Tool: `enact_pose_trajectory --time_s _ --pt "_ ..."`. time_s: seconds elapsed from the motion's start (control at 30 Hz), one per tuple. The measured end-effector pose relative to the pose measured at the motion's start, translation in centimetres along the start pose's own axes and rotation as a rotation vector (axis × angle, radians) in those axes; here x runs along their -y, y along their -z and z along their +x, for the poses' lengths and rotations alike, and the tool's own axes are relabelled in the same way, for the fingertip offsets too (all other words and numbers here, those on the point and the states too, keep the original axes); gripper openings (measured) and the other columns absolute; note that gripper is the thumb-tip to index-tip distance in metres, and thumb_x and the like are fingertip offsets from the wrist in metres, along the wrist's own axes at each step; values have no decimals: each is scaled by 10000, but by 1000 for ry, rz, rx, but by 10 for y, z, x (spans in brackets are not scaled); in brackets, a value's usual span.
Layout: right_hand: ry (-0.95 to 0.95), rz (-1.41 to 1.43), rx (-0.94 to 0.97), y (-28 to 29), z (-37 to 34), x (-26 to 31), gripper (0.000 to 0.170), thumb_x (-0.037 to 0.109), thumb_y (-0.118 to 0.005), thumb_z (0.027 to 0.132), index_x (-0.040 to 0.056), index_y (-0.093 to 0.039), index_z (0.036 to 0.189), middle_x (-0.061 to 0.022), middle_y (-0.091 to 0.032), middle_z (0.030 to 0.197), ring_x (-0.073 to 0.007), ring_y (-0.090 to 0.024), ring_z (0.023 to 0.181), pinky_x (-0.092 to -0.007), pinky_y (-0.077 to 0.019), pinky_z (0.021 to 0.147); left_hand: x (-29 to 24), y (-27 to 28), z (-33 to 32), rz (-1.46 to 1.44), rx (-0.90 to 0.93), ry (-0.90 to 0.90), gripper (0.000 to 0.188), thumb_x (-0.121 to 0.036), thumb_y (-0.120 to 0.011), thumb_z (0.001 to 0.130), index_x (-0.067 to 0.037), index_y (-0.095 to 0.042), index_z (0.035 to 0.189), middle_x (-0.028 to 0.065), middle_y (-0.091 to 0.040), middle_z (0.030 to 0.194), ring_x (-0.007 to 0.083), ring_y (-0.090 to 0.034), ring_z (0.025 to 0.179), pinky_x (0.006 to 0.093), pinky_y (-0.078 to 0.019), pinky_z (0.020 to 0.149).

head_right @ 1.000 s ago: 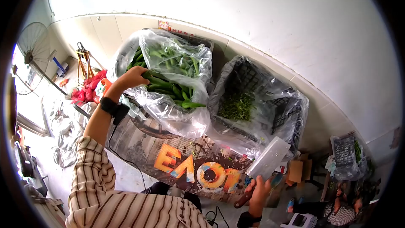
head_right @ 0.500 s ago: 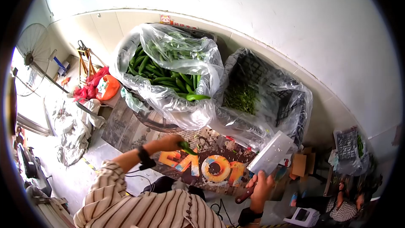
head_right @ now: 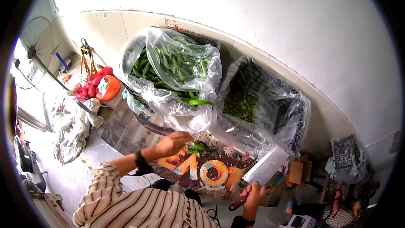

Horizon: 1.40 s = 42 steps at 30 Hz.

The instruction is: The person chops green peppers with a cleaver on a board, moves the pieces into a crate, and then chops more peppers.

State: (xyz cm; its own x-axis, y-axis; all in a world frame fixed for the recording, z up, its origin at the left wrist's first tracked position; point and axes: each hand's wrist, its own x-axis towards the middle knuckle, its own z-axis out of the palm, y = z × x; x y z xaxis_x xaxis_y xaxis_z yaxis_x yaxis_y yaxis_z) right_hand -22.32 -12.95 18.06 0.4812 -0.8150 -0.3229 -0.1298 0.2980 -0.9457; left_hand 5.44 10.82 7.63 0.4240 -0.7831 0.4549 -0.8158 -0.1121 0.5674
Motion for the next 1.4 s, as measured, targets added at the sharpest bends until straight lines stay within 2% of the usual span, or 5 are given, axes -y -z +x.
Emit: enact_pose_trajectory --time_s 0.23,0.57,0.87,1.1,1.4 --pt "59 0 -9 -5 6 -17 128 135 -482 904 14 -440 915 -44 -437 578 -143 -419 385 -299 -402 368 83 177 63 478 -516 381 484 -87 -666 761 5 -522 1214 209 -552 1217 351 -511 1152 400 -425 982" --pt "245 -359 -141 74 56 -126 317 249 -544 921 59 -516 668 -53 -496 498 -165 -462 385 -299 -373 387 157 223 128 715 241 1057 508 -384 -640 728 -55 -658 1115 168 -524 1264 345 -388 1269 552 -285 1011" --pt "197 -158 -126 57 12 -106 336 265 -531 939 75 -507 662 -34 -477 492 -151 -448 382 -287 -353 375 187 198 132 725 -45 948 548 -327 -631 711 32 -572 1121 216 -501 1261 361 -414 1213 456 -325 996" --pt "-31 -107 -177 11 -20 -53 145 143 -466 889 -2 -465 882 -43 -463 563 -149 -450 376 -294 -421 353 171 218 140 703 189 1060 589 -310 -664 683 11 -529 1158 194 -596 1164 368 -486 1162 437 -348 992" --pt "-23 -80 -68 -5 -12 -46 138 90 -447 894 -40 -476 933 -36 -451 591 -139 -437 379 -293 -410 349 187 210 124 657 -148 925 444 -264 -623 720 19 -584 1061 197 -564 1173 378 -441 1179 456 -365 984"
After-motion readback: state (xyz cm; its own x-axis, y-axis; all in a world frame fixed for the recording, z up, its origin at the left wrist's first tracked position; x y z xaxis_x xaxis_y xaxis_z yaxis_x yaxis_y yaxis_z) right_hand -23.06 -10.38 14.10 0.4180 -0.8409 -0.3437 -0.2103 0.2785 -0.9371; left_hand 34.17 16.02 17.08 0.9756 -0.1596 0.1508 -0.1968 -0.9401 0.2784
